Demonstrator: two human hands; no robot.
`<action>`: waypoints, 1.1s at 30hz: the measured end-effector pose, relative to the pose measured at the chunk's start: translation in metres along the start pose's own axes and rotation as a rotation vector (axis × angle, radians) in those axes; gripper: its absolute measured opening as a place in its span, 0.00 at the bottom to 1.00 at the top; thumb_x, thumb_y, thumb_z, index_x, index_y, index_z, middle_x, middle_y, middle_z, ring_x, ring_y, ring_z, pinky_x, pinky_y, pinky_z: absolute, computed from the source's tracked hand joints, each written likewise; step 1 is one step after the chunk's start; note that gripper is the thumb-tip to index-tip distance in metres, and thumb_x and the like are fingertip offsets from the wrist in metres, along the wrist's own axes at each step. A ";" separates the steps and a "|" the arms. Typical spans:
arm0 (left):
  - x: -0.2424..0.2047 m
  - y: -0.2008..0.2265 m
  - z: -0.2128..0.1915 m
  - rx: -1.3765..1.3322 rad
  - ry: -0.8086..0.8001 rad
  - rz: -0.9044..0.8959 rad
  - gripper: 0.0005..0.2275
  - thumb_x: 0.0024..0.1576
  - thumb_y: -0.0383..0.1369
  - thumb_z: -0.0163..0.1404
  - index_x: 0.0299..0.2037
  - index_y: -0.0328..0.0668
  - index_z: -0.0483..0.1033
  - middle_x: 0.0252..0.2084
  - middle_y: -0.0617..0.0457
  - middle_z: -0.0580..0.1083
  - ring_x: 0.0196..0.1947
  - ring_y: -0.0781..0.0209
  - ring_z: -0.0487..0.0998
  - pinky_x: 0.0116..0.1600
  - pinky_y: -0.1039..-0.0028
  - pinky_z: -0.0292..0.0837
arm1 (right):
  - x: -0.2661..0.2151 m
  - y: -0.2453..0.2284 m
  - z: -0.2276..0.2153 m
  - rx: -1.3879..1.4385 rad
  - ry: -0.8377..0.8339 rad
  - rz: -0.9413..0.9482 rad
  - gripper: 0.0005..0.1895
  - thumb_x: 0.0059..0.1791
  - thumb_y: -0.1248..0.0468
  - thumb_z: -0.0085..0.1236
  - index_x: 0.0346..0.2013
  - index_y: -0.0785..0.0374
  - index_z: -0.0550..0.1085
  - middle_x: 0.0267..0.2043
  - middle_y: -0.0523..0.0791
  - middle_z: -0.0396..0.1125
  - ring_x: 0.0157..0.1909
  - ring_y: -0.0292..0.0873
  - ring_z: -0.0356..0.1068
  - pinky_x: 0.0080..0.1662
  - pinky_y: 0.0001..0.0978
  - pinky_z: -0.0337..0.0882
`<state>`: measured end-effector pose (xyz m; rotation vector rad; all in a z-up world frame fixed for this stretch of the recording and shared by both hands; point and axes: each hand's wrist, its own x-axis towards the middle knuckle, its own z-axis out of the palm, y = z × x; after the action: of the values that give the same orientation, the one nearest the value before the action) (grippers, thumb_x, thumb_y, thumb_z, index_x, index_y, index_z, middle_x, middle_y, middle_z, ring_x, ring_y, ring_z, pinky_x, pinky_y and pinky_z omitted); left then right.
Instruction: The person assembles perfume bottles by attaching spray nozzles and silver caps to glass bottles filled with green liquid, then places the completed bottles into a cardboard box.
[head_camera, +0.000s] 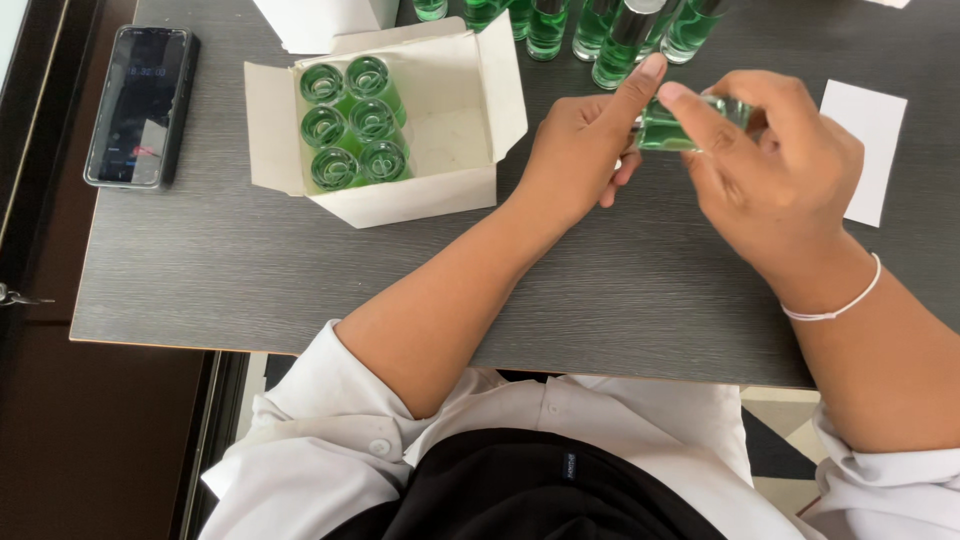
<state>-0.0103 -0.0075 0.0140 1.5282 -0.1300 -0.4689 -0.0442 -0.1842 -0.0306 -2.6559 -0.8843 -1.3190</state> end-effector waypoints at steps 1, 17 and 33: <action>0.001 -0.002 0.000 -0.001 0.002 0.000 0.22 0.40 0.54 0.35 0.05 0.47 0.51 0.06 0.55 0.58 0.07 0.66 0.57 0.20 0.79 0.55 | 0.001 -0.003 0.000 0.001 0.000 -0.002 0.27 0.40 0.82 0.56 0.51 0.58 0.78 0.41 0.48 0.65 0.22 0.38 0.50 0.26 0.26 0.55; 0.020 -0.030 0.002 0.382 0.122 0.164 0.18 0.52 0.44 0.28 0.12 0.47 0.46 0.11 0.59 0.48 0.16 0.66 0.49 0.24 0.70 0.40 | 0.003 -0.014 -0.009 0.367 -0.185 0.215 0.16 0.50 0.67 0.65 0.50 0.72 0.74 0.34 0.50 0.65 0.23 0.39 0.53 0.26 0.26 0.54; 0.015 -0.029 0.000 0.347 0.131 0.319 0.20 0.53 0.46 0.35 0.13 0.49 0.46 0.11 0.63 0.47 0.16 0.70 0.46 0.24 0.74 0.39 | 0.006 -0.021 0.001 0.655 -0.234 0.506 0.16 0.49 0.61 0.55 0.48 0.68 0.68 0.33 0.44 0.64 0.25 0.35 0.56 0.32 0.26 0.58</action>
<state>-0.0028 -0.0119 -0.0173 1.8315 -0.3616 -0.0922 -0.0516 -0.1637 -0.0309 -2.2897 -0.4814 -0.4973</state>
